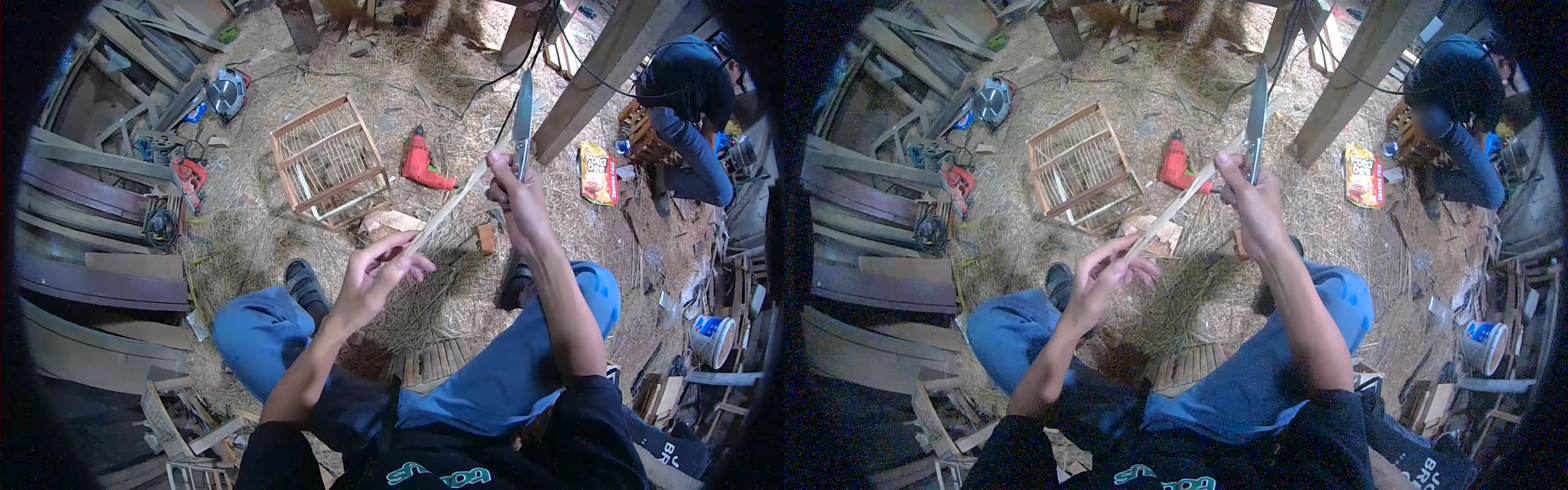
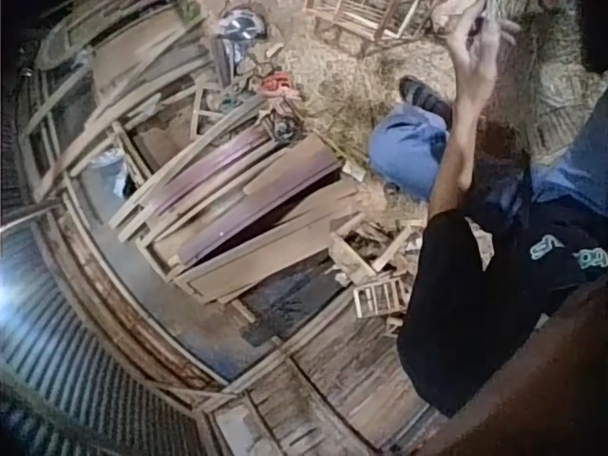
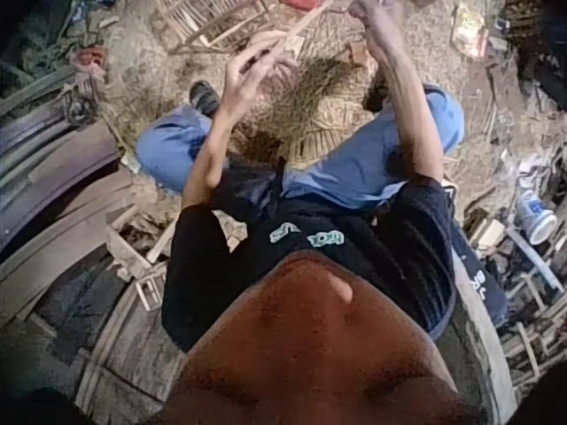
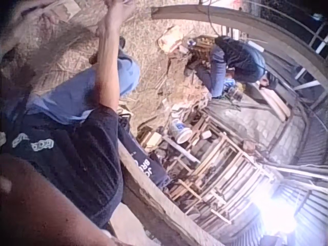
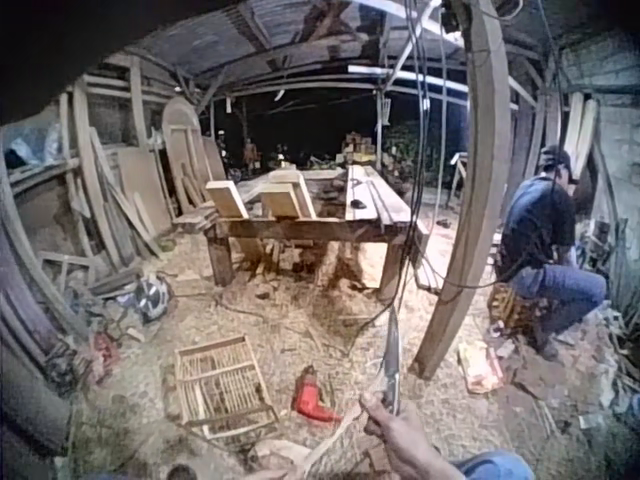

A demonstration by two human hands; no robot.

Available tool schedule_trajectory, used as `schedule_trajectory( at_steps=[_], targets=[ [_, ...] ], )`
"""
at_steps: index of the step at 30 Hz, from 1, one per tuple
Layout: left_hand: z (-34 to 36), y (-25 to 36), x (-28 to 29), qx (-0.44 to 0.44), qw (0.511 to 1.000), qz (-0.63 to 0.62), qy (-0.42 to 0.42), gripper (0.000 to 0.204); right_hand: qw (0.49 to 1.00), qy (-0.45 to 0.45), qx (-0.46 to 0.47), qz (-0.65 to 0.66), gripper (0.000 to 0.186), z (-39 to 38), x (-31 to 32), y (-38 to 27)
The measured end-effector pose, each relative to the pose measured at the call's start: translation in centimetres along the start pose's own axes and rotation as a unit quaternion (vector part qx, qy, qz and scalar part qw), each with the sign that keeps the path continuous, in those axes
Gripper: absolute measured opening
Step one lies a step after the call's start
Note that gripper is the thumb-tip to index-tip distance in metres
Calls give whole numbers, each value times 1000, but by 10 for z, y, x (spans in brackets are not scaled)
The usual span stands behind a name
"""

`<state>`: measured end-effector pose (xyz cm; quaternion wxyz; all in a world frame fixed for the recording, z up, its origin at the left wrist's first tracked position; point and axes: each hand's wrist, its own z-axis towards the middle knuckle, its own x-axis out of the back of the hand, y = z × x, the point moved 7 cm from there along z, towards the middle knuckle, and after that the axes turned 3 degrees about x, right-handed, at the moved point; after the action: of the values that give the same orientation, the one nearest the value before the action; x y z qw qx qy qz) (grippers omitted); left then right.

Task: The person uses various knives and a small hacksaw to trim and fit wooden slats into a small cage frame while sitting on the floor.

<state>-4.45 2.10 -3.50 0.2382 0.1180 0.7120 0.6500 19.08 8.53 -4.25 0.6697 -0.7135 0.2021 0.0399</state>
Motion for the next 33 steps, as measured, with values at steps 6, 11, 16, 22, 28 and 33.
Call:
schedule_trajectory(
  at_steps=[6, 11, 16, 22, 28, 33],
  targets=[
    [2, 3, -9, 55, 997, 6, -59, 50, 1000, -3, 31, 3, 19, 3, 7, -6],
    [-1, -15, -22, 126, 981, -77, -127, 46, 999, -1, 33, 11, 21, 3, 4, -6],
    [-4, -26, -17, 158, 980, -93, -72, 36, 999, -2, 31, -19, 22, 1, -1, -6],
    [-3, -29, -15, 141, 987, -56, -52, 26, 999, -16, 20, -48, 21, 1, 2, 0],
    [-3, -27, -15, 140, 989, -37, -42, 26, 999, -26, 22, -22, 20, 2, 2, 0],
    [-2, -21, -21, 177, 978, -77, -85, 28, 999, 10, 44, -28, 33, 3, 6, -3]
  ],
)
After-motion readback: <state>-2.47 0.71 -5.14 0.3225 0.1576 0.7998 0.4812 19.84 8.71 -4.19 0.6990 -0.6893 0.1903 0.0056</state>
